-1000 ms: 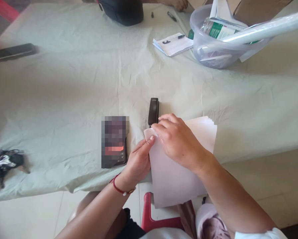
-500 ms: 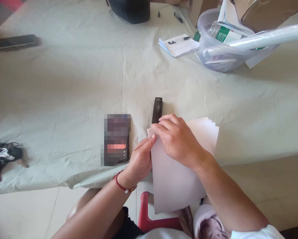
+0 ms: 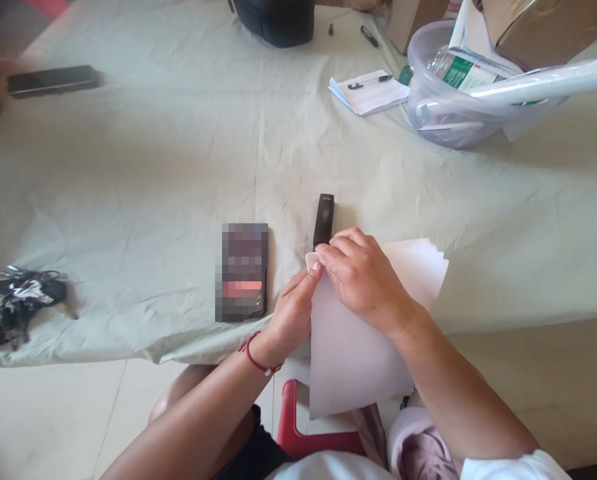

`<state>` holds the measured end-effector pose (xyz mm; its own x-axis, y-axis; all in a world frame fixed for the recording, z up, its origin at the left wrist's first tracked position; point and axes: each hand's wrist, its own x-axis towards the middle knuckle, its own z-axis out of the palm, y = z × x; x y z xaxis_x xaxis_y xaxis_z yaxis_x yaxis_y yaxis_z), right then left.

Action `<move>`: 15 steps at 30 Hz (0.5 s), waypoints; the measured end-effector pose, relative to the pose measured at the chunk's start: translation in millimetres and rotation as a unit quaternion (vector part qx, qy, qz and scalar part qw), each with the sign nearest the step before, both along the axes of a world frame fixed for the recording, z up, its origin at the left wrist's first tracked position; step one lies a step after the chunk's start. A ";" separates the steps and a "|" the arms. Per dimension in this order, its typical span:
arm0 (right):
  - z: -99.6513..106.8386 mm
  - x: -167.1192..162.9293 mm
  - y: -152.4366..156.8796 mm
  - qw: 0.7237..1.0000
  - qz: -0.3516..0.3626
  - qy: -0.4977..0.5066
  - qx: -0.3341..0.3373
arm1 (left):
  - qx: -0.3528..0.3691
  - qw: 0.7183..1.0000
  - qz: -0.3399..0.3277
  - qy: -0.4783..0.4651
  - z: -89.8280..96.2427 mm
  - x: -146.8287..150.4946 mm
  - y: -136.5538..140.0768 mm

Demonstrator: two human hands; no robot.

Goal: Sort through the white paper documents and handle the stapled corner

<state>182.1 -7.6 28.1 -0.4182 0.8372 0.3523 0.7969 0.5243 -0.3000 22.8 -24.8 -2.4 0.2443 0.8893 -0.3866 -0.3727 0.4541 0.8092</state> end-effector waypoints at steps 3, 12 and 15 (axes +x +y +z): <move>-0.9 4.5 1.6 1.000 -0.005 0.013 0.014 | -0.023 0.999 -0.020 -0.023 2.3 -1.3 0.8; -3.8 18.1 6.6 0.998 -0.035 0.023 0.051 | -0.016 0.998 -0.046 0.044 9.1 -8.2 -1.5; -7.7 19.5 8.2 0.996 -0.048 0.025 0.070 | 0.061 0.989 -0.053 0.128 11.5 -10.0 -1.4</move>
<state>201.6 0.6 20.4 -0.3167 0.8140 0.4869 0.8312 0.4855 -0.2708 12.8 -26.3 9.0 0.2462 0.9079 -0.3394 -0.1047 0.3730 0.9219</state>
